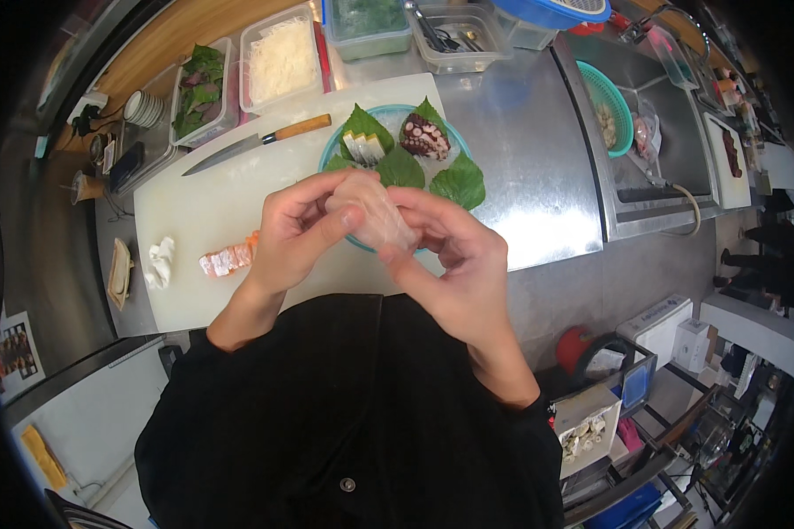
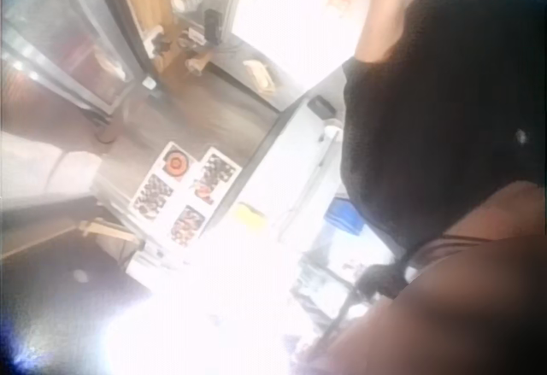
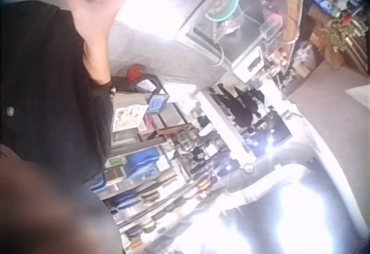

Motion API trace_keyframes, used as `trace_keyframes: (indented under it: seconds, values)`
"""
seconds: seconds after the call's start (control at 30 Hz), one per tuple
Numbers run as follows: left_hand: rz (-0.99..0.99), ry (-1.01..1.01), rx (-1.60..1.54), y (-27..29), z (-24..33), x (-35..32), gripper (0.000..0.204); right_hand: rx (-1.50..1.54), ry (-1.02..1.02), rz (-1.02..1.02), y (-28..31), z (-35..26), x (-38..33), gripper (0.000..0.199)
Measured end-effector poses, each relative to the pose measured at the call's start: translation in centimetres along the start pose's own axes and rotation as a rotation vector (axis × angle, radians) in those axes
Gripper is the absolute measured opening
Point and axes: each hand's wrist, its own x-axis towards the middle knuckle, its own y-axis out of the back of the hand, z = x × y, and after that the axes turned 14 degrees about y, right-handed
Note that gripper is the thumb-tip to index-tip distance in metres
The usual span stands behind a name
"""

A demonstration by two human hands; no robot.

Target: The person arranges green leaves on a plate filled with ice, then places various pieces of raw fish and seafood on the leaves. They wash their hands at the sink, dry them with a paper towel, and continue arranging additional fish pieces on the plate.

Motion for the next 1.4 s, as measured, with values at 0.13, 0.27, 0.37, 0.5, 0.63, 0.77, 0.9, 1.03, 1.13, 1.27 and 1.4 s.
trace_keyframes:
  seconds: [0.13, 0.27, 0.37, 0.5, 0.63, 0.77, 0.9, 1.03, 1.13, 1.27, 1.4]
  values:
    - [0.043, 0.077, 0.097, 0.2, 0.0, -0.1, 0.046, 0.045, -0.097, 0.019, 1.7, 0.4, -0.8, 0.05]
    - [0.023, 0.155, 0.053, 0.2, 0.5, -0.4, 0.058, 0.07, -0.058, -0.01, 2.1, 0.6, -0.3, 0.05]
    - [0.04, 0.151, 0.047, 0.3, 0.6, -0.3, 0.058, 0.105, -0.059, 0.017, 1.8, 1.0, -0.1, 0.048]
    - [0.054, 0.096, 0.095, 0.6, 0.3, -0.3, 0.046, 0.138, -0.09, 0.009, 1.5, 1.8, -0.3, 0.046]
    - [0.083, 0.035, 0.137, 0.6, 0.0, -0.5, 0.037, 0.153, -0.119, -0.022, 1.4, 2.3, -0.1, 0.042]
    - [0.141, 0.022, 0.111, 0.0, 1.2, -1.2, 0.029, 0.226, -0.173, -0.061, 0.9, 1.2, 0.2, 0.036]
    - [0.146, -0.368, 0.502, 0.2, 4.0, -2.2, 0.034, 0.21, -0.155, -0.081, 0.2, -1.7, -0.6, 0.039]
    - [0.215, -0.62, 0.87, -0.1, 5.7, -3.0, 0.025, 0.197, -0.03, -0.089, -0.8, -2.1, -0.2, 0.04]
    - [0.261, -0.815, 0.997, -0.3, 5.7, -2.4, 0.027, 0.256, -0.022, -0.054, -1.3, -1.8, 0.1, 0.036]
    - [0.268, -0.691, 1.109, -0.7, 5.5, -2.7, 0.026, 0.336, 0.002, -0.027, -1.3, -1.1, 0.0, 0.025]
    - [0.276, -0.718, 1.215, -0.4, 5.0, -3.1, 0.024, 0.336, -0.007, -0.05, -1.0, 0.5, 0.2, 0.019]
